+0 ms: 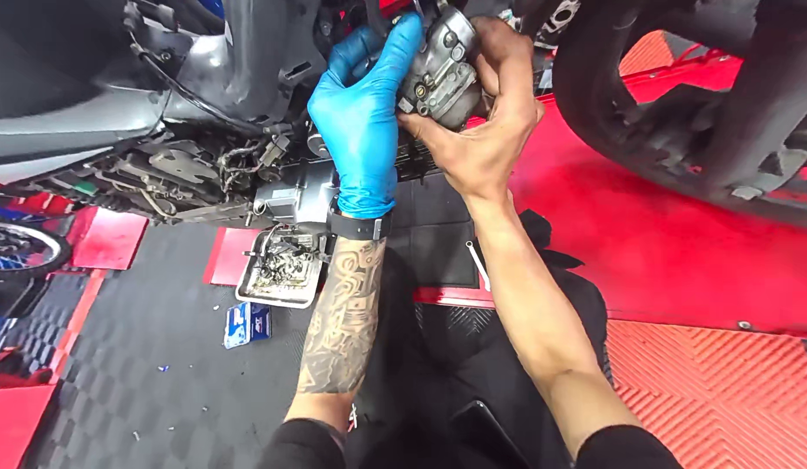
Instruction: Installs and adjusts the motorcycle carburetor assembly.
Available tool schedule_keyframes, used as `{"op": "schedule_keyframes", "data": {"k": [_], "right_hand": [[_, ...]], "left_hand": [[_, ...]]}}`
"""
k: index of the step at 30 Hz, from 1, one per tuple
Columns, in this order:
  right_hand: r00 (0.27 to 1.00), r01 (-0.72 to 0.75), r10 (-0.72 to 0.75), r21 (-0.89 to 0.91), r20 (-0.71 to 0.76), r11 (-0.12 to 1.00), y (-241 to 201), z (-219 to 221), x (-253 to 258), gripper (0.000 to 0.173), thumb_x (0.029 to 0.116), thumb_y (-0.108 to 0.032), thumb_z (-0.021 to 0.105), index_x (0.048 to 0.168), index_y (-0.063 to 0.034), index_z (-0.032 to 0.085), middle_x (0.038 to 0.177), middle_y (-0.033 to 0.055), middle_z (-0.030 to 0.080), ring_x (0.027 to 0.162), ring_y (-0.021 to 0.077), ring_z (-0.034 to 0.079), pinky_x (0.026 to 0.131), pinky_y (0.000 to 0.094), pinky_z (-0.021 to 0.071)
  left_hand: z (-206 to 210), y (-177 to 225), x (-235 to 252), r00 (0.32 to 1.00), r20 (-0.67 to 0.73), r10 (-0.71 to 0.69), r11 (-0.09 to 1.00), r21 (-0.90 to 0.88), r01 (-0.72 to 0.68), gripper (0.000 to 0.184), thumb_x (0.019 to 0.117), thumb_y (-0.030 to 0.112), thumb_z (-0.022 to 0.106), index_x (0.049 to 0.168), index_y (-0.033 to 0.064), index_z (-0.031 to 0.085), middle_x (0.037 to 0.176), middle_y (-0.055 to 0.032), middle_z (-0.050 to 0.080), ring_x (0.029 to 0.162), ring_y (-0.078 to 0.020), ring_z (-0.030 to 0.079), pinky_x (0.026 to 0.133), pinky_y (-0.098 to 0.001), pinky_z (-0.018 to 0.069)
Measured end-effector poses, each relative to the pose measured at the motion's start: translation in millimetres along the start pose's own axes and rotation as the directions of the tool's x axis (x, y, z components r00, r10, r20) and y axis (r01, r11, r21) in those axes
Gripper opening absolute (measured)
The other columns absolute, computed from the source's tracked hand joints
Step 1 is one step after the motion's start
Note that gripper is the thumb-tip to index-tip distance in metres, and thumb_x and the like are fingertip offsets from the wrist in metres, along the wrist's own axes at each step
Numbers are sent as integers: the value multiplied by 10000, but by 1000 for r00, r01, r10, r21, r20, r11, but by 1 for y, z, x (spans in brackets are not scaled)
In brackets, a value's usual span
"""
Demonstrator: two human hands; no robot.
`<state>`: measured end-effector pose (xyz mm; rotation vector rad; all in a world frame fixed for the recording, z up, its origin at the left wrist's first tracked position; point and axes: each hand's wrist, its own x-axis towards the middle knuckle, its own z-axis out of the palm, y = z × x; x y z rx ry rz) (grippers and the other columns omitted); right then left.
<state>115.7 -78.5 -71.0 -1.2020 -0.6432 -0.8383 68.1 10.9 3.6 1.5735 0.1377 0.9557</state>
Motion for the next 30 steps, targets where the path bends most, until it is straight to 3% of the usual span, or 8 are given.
{"op": "schedule_keyframes", "data": {"k": [6,8,10,14,20,24,26,30], "right_hand": [[999,-39,39,30,11,999,1,-3,1,802,675,-276,974,1261,110,584,1165,164,731,1071,201,729,887,367,643],[1000,-22,22,31,4,999,2,-2,1,792,685,-275,967,1258,116,586,1176,179,723,1081,215,727,892,379,645],[1000,-5,5,13,-17,1000,3,1,-1,767,690,-257,959,1251,119,595,1180,193,718,1087,230,724,899,398,644],[999,29,-30,-40,-33,999,2,1,-2,747,693,-252,956,1243,118,611,1169,199,716,1088,235,721,920,400,634],[999,-36,35,89,14,995,0,-2,2,777,682,-247,971,1243,125,582,1147,177,733,1057,209,734,876,373,649],[1000,23,-23,40,-5,999,1,-1,1,767,682,-235,969,1233,137,585,1156,202,719,1083,232,721,919,392,632],[997,69,-69,-7,-36,998,3,2,-1,757,684,-248,964,1222,141,601,1151,221,713,1092,248,716,938,401,622],[998,53,-52,12,-40,999,2,4,-3,750,685,-227,962,1225,143,596,1153,223,708,1093,253,713,927,403,627]], "left_hand": [[-23,-10,12,910,411,-55,962,-224,159,343,1058,53,490,1388,-23,543,1282,-127,659,545,-38,461,418,-177,361],[-17,-1,7,947,319,-43,991,-109,82,325,1046,97,568,1344,-29,590,1198,-117,695,580,-61,528,444,-191,428],[-6,5,1,994,112,-1,999,46,-5,319,940,161,764,1190,-30,710,1008,-107,757,788,-142,721,678,-279,620],[1,1,0,1000,11,23,1000,-20,-23,288,852,83,833,1066,-70,716,954,-170,744,902,-250,746,825,-388,645],[-23,-14,14,895,445,-40,924,-323,202,342,1059,38,477,1392,-27,514,1178,-120,651,504,-35,425,388,-165,356],[-15,-1,3,965,260,-40,993,-93,66,329,1030,97,611,1329,-39,617,1100,-120,708,589,-90,559,437,-210,447],[-8,5,-2,997,67,32,996,78,-37,326,912,152,795,1165,-39,722,991,-120,764,797,-159,736,649,-289,623],[-4,3,-1,999,33,0,1000,-16,1,282,882,84,808,1097,-76,719,951,-161,756,883,-229,753,759,-359,650]]}}
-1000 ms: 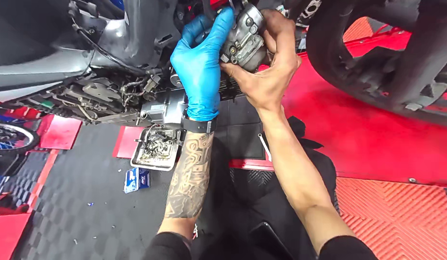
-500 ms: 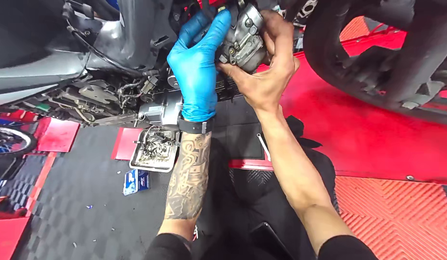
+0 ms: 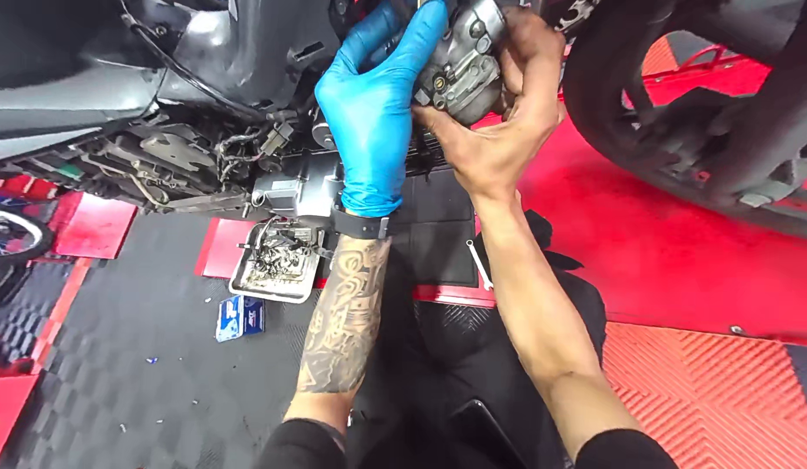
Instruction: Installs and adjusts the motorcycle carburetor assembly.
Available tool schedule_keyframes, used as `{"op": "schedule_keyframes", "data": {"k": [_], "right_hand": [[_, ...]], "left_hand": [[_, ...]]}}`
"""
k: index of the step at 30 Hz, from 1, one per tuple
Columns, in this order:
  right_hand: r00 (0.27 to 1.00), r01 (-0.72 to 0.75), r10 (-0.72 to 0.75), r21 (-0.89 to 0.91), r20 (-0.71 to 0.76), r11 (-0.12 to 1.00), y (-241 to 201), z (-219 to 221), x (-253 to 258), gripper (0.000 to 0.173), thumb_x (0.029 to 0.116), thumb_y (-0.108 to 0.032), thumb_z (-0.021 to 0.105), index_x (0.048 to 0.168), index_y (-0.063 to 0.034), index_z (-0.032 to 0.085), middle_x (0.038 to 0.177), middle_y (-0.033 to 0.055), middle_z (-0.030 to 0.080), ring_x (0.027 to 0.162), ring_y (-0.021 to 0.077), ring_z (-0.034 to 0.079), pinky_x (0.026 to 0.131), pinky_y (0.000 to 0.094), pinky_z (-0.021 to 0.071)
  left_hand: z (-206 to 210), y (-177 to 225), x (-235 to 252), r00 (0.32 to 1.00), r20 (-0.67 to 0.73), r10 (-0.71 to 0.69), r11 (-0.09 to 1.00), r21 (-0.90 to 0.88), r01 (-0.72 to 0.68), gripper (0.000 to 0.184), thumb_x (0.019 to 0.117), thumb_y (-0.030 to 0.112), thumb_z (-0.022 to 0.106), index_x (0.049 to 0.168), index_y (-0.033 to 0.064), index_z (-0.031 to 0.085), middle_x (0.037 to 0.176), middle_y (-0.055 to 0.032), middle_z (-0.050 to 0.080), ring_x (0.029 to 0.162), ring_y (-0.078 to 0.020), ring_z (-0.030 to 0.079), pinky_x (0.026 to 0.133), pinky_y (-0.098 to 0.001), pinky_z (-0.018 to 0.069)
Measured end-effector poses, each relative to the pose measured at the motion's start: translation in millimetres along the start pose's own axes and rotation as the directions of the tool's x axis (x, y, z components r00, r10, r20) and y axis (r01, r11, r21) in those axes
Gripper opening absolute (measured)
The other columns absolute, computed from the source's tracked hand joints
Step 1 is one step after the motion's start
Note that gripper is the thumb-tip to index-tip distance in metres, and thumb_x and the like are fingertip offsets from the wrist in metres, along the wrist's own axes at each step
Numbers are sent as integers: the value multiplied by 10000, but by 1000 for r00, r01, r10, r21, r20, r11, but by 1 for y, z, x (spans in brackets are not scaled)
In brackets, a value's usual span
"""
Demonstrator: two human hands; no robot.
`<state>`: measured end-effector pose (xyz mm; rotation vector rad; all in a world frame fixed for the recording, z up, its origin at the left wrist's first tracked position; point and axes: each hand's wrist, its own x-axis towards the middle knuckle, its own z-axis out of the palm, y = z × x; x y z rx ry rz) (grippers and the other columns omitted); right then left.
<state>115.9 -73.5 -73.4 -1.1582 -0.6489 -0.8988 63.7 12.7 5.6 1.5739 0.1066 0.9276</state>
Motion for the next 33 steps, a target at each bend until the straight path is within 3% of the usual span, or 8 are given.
{"op": "schedule_keyframes", "data": {"k": [6,9,11,13,20,25,30,33], "right_hand": [[997,-73,69,88,44,993,-2,-3,2,777,690,-228,968,1240,148,568,1140,197,727,1054,233,735,880,391,652],[1000,-1,1,28,17,1000,1,-3,1,772,690,-222,962,1245,156,582,1174,231,708,1097,251,717,933,405,629],[999,45,-45,-21,-17,999,3,-2,-1,750,691,-214,959,1234,156,598,1170,245,701,1104,265,712,954,412,619],[997,65,-69,-90,-35,994,3,-1,-3,742,697,-236,954,1232,150,615,1163,242,707,1101,270,713,954,411,614],[999,7,-11,-75,-52,997,1,-2,-1,755,690,-277,966,1214,140,616,1147,227,717,1066,263,729,893,413,640],[995,-93,93,-2,-31,996,-4,1,-3,767,687,-256,972,1231,132,595,1112,177,736,1027,211,739,861,366,649],[993,-119,118,100,17,988,-7,3,-3,767,694,-216,965,1244,144,571,1079,160,747,1012,195,740,875,361,644],[996,-86,82,96,41,992,-5,2,-2,773,704,-216,960,1248,153,554,1135,200,728,1060,228,731,902,386,640]], "left_hand": [[-22,-19,14,909,415,-31,934,-311,174,355,1062,46,482,1408,-31,495,1253,-140,628,575,-59,480,425,-181,391],[-13,-10,4,979,203,-2,997,-75,17,352,1032,123,613,1341,-44,603,1069,-97,703,619,-74,557,492,-202,464],[-2,-6,-1,997,8,75,996,50,-75,330,921,141,780,1172,-59,702,969,-119,765,819,-161,743,716,-304,638],[4,-5,-1,993,-70,95,994,69,-90,298,858,119,835,1068,-62,724,904,-139,761,863,-213,759,798,-362,650],[-4,-14,13,989,141,35,997,-78,-24,212,946,40,717,1105,-99,698,959,-181,749,900,-235,737,828,-373,623],[-11,-19,19,965,262,27,986,-166,17,162,1004,29,607,1125,-59,669,806,-55,621,524,-72,463,448,-202,418],[-25,-22,22,895,443,57,956,-283,79,301,1048,18,478,1325,-80,543,1099,-123,670,524,-40,455,411,-174,389],[-21,-17,12,953,300,43,992,-127,-5,300,1043,59,554,1312,-67,597,1097,-126,706,640,-72,576,505,-194,482]]}}
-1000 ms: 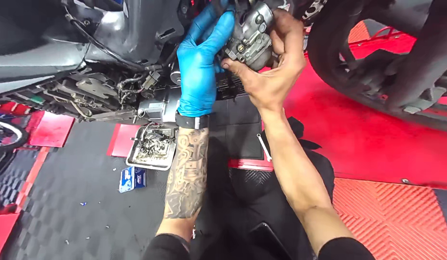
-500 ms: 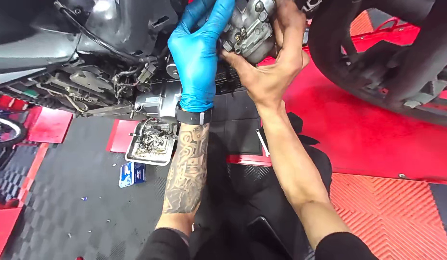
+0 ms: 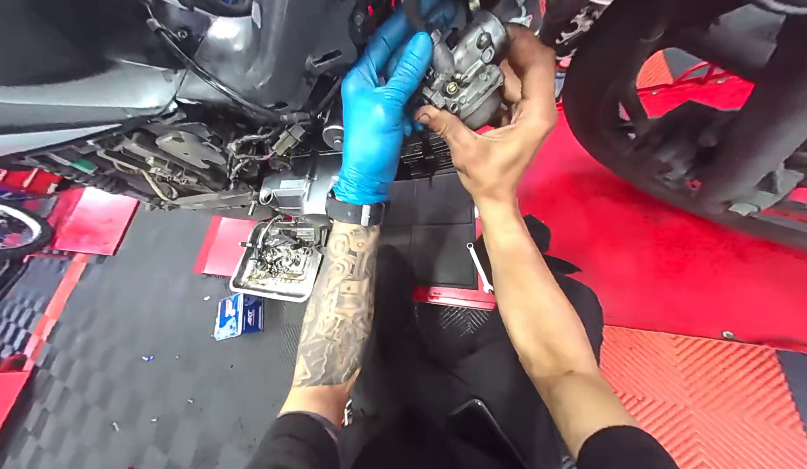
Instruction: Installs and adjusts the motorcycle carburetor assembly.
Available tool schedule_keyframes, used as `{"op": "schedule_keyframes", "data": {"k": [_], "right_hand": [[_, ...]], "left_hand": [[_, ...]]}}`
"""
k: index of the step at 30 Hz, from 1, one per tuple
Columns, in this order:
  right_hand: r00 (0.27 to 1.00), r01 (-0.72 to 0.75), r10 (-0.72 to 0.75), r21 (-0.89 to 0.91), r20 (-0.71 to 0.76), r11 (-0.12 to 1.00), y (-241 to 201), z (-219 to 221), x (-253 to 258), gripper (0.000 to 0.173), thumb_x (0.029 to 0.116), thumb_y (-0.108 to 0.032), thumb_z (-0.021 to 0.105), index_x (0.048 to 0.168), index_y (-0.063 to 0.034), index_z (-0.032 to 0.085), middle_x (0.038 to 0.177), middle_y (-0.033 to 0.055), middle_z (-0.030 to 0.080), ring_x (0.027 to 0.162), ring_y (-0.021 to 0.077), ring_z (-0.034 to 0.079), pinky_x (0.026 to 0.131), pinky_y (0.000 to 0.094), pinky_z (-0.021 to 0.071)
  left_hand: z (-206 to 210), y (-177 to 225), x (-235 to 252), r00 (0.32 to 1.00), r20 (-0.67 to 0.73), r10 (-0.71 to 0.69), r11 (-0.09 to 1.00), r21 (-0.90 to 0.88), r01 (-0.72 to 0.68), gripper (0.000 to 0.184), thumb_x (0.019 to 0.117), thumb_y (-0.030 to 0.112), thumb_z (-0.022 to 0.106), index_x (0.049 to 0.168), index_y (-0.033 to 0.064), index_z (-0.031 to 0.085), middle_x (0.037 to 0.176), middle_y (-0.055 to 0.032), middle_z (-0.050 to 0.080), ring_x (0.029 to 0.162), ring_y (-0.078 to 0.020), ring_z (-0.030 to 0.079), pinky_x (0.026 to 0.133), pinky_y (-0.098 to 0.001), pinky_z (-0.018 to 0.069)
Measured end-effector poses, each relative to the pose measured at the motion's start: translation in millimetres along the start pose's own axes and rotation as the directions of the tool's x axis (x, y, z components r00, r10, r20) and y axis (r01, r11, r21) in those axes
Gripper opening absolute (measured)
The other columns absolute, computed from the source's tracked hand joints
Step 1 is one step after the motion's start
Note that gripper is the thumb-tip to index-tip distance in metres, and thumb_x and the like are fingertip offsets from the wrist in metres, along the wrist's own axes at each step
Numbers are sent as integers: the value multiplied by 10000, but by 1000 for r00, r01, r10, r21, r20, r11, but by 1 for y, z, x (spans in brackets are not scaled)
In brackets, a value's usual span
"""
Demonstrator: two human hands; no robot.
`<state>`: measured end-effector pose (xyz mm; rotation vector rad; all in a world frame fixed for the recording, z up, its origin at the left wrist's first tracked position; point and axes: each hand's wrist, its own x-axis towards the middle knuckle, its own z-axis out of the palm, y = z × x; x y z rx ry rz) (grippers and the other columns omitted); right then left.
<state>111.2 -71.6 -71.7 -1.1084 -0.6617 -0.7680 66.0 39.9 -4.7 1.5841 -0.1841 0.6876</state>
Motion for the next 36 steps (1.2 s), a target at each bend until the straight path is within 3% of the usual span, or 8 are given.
{"op": "schedule_keyframes", "data": {"k": [2,4,10,15,17,27,33,36], "right_hand": [[1000,8,-8,-7,-11,1000,1,4,-2,760,703,-180,948,1256,156,548,1162,225,711,1074,249,725,899,406,642],[998,39,-42,-59,-47,997,4,6,-6,745,690,-165,937,1248,155,560,1150,229,712,1055,247,727,879,402,640],[992,104,-113,-154,-55,983,8,1,-4,741,701,-204,946,1242,155,588,1175,250,692,1094,270,709,932,413,622],[996,77,-82,-124,-33,989,6,-2,-3,774,696,-241,963,1245,154,587,1174,234,705,1066,257,726,898,411,639],[999,37,-40,-108,-32,993,5,-2,-2,789,694,-262,964,1256,144,588,1163,210,716,1048,237,732,877,402,647],[998,-62,62,50,-7,997,1,3,-2,771,672,-181,973,1238,131,551,1114,183,734,1048,214,732,895,372,639],[998,-57,57,-53,8,997,6,8,-5,770,721,-224,935,1277,119,527,1129,171,731,1036,191,730,864,370,636],[998,-54,51,-118,-29,992,4,13,-6,759,710,-214,932,1272,112,540,1111,154,740,1015,180,733,839,360,637]], "left_hand": [[13,3,-8,980,-194,42,993,120,-19,342,963,95,717,1256,-74,662,1103,-159,746,949,-182,736,824,-298,624],[24,4,-9,931,-348,111,977,211,-38,371,846,102,842,1144,-72,707,991,-151,760,932,-209,757,850,-334,646],[26,9,-5,941,-335,-39,997,56,62,344,867,85,817,1150,-74,702,1037,-164,744,967,-233,740,844,-365,637],[10,7,0,981,-153,-118,993,-43,113,287,959,61,698,1224,-49,671,913,-91,686,566,-95,518,470,-222,444],[7,10,4,991,-80,-105,994,-35,103,281,976,41,661,1241,-52,657,954,-99,698,523,-79,484,420,-210,404],[-1,11,7,997,32,-64,998,-8,64,268,994,28,627,1248,-50,660,987,-94,707,540,-66,508,431,-197,418],[14,22,-44,954,-288,87,912,408,40,361,974,162,722,1315,53,673,1150,-63,740,861,-122,715,670,-258,595],[18,17,-66,921,-389,6,928,346,140,320,991,245,712,1277,100,712,1079,-30,748,780,-81,696,634,-222,576]]}}
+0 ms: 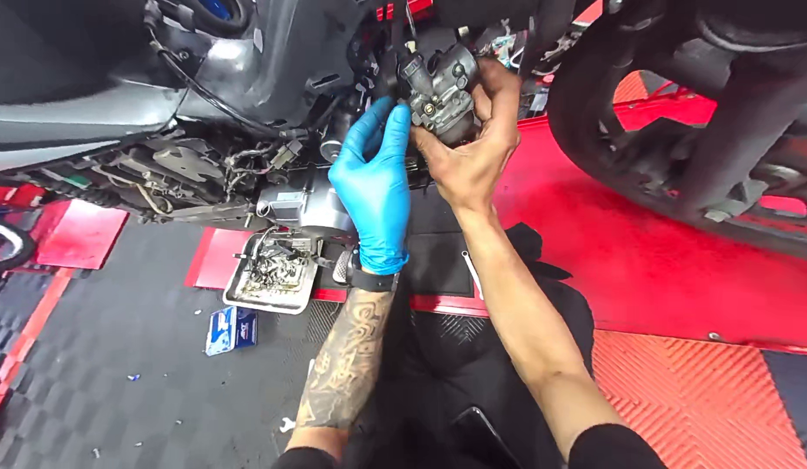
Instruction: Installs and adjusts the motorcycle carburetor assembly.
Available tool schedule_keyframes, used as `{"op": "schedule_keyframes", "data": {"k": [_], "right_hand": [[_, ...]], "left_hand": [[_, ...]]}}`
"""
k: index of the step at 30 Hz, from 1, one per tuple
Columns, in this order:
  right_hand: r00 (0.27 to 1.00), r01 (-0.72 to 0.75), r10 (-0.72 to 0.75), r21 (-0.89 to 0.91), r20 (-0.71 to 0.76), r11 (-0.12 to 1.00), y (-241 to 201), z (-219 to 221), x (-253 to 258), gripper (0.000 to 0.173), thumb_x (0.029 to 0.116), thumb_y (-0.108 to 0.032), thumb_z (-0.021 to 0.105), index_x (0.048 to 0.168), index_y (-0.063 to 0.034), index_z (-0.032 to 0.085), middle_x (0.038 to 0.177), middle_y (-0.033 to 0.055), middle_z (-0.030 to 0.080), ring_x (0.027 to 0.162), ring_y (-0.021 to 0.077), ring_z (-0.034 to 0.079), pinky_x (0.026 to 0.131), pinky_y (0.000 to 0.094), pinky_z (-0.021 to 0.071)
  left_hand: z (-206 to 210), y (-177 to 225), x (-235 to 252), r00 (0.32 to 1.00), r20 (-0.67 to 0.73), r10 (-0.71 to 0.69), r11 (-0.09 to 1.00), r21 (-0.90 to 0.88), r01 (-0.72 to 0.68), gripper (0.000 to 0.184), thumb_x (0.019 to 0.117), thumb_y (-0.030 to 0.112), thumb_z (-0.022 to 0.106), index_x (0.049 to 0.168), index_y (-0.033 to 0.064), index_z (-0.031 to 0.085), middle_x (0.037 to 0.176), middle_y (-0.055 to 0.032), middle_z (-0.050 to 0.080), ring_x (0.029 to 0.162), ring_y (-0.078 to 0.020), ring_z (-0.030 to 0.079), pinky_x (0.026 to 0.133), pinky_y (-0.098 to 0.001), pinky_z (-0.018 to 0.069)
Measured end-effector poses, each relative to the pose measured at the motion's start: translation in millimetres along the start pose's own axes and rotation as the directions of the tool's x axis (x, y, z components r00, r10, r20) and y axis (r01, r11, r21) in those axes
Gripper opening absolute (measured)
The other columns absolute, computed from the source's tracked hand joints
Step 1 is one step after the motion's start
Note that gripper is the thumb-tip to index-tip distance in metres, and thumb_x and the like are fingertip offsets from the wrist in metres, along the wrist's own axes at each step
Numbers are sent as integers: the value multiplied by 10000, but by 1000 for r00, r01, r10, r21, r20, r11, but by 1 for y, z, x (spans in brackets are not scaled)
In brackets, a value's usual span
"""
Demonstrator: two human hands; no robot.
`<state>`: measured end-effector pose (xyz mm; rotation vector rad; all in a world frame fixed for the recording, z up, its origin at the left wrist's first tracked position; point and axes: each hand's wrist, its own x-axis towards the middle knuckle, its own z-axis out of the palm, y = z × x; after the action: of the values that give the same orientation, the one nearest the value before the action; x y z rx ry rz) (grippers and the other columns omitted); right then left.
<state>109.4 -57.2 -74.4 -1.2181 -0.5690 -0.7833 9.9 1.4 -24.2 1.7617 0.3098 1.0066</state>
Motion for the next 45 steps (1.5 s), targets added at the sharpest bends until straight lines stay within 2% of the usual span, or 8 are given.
{"op": "schedule_keyframes", "data": {"k": [7,15,20,23,31,35,40,45], "right_hand": [[999,46,-47,-156,0,987,-5,8,15,715,721,-264,941,1221,90,572,1023,116,755,954,152,737,825,338,624],[995,97,-89,-234,42,967,-6,6,25,681,732,-249,919,1194,111,572,1005,129,729,942,150,717,832,312,608],[992,106,-84,-262,93,959,-10,3,29,695,723,-239,920,1203,94,544,1026,126,733,977,151,721,874,319,608],[992,113,-91,-326,84,938,-9,6,29,689,722,-246,913,1195,88,540,1034,122,722,990,135,707,888,303,594],[993,98,-115,-322,-33,942,7,24,25,696,717,-162,890,1213,135,502,1095,180,675,1031,152,691,910,290,587],[964,132,-62,-263,257,956,7,-5,35,706,768,-191,880,1256,115,470,1141,147,683,1048,142,706,865,307,633],[956,134,-25,-357,293,924,9,-16,34,709,783,-240,861,1296,121,530,1132,123,729,1028,107,727,862,304,641],[981,164,-119,-337,151,927,21,-2,29,689,809,-219,836,1276,164,505,1117,178,724,995,151,741,785,313,652]], "left_hand": [[4,-6,-13,954,177,-242,952,-147,268,374,1049,431,578,1250,151,723,855,-56,690,509,-120,544,406,-249,459],[21,-2,-9,944,186,-274,906,-280,318,416,1082,443,492,1324,161,680,967,-50,702,649,-104,625,515,-248,526],[45,-23,7,986,75,-152,863,-476,169,314,1094,164,505,1170,-74,695,978,-128,714,730,-103,655,641,-263,572],[45,-29,14,990,85,-109,882,-451,136,316,1094,153,497,1157,-76,705,1034,-142,737,938,-115,706,864,-290,589],[43,-33,29,983,110,-147,942,-288,173,396,1100,281,485,920,7,707,766,-77,652,724,-134,642,682,-337,548],[50,-37,30,969,165,-182,864,-443,238,355,1094,280,509,1064,-16,702,800,-87,642,602,-130,574,542,-311,516],[60,-35,31,966,151,-212,845,-469,259,386,1038,292,624,1277,-3,685,1184,-129,729,1116,-142,691,995,-348,567],[69,-31,40,974,57,-219,830,-514,217,273,1011,204,671,1129,-37,725,1032,-125,746,1009,-139,712,939,-320,583]]}}
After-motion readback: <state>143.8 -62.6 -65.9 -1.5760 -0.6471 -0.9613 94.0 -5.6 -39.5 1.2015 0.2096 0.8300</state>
